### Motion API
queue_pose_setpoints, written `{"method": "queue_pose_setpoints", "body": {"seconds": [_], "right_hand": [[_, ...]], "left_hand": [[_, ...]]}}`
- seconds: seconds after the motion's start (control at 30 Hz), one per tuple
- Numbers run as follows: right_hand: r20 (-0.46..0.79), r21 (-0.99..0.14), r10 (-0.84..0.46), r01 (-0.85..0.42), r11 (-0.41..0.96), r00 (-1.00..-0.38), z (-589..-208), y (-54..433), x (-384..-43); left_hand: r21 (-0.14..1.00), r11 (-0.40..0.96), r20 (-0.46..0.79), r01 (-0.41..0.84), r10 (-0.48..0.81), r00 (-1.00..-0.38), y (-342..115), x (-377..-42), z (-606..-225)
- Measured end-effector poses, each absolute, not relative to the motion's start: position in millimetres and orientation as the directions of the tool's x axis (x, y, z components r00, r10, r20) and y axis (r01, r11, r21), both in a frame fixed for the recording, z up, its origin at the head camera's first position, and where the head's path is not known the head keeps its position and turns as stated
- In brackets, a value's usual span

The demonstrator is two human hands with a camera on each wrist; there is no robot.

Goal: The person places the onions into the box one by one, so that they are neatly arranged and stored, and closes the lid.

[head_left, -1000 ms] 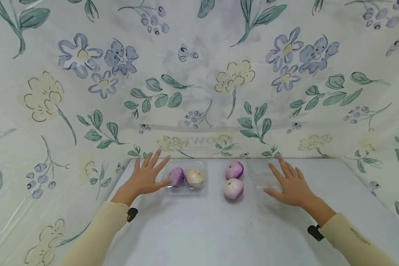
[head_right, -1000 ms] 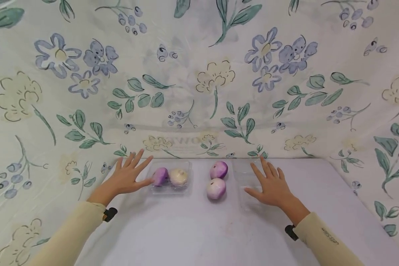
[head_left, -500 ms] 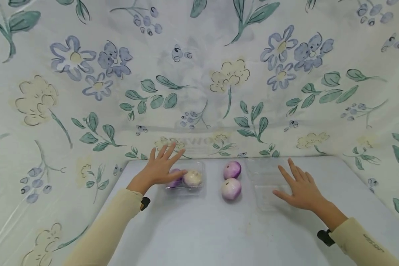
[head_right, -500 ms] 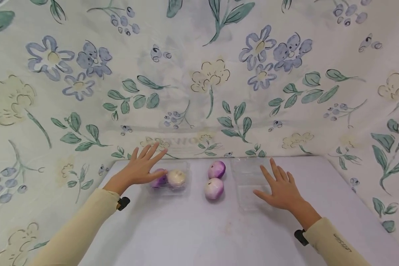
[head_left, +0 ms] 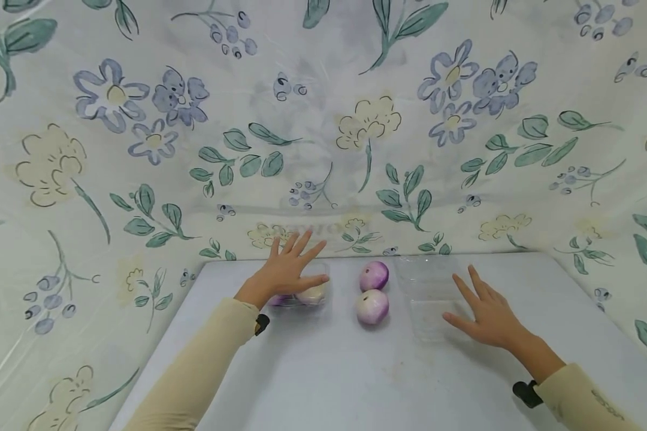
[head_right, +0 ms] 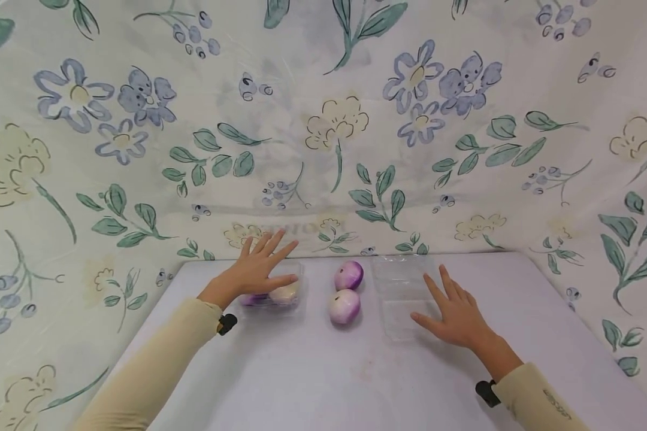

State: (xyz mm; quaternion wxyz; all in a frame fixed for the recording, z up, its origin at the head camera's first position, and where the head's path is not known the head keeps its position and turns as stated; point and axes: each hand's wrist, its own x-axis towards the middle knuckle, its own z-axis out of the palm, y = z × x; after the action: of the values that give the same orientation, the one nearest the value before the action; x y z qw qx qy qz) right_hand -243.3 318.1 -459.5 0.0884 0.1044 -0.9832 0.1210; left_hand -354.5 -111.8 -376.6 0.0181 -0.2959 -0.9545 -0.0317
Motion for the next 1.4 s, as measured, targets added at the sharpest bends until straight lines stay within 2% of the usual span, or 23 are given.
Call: {"method": "queue_pose_setpoints", "body": {"seconds": [0.3,0.63,0.87,1.13,1.4], "right_hand": [[0.200,-0.300,-0.177,-0.232,0.925,-0.964,-464,322,-246],[0.052,-0.490,-0.139,-0.147,0.859,-0.989,-468,328,-246],[0.008,-0.530,-0.120,-0.106,0.842,-0.993,-470,326,-243],[-0.002,-0.563,-0.094,-0.077,0.823,-0.996,-467,326,-241],[-0.026,-0.607,-0.106,-0.068,0.792,-0.994,-470,324,-239]], "left_hand": [[0.033,0.806,0.034,0.591,0.591,-0.806,-89,-357,-383],[0.064,0.777,-0.014,0.626,0.628,-0.778,-59,-350,-395],[0.100,0.758,-0.030,0.644,0.649,-0.760,-42,-341,-400],[0.113,0.708,-0.005,0.697,0.702,-0.712,-29,-334,-401],[0.132,0.720,-0.062,0.682,0.692,-0.719,-29,-327,-404]]}}
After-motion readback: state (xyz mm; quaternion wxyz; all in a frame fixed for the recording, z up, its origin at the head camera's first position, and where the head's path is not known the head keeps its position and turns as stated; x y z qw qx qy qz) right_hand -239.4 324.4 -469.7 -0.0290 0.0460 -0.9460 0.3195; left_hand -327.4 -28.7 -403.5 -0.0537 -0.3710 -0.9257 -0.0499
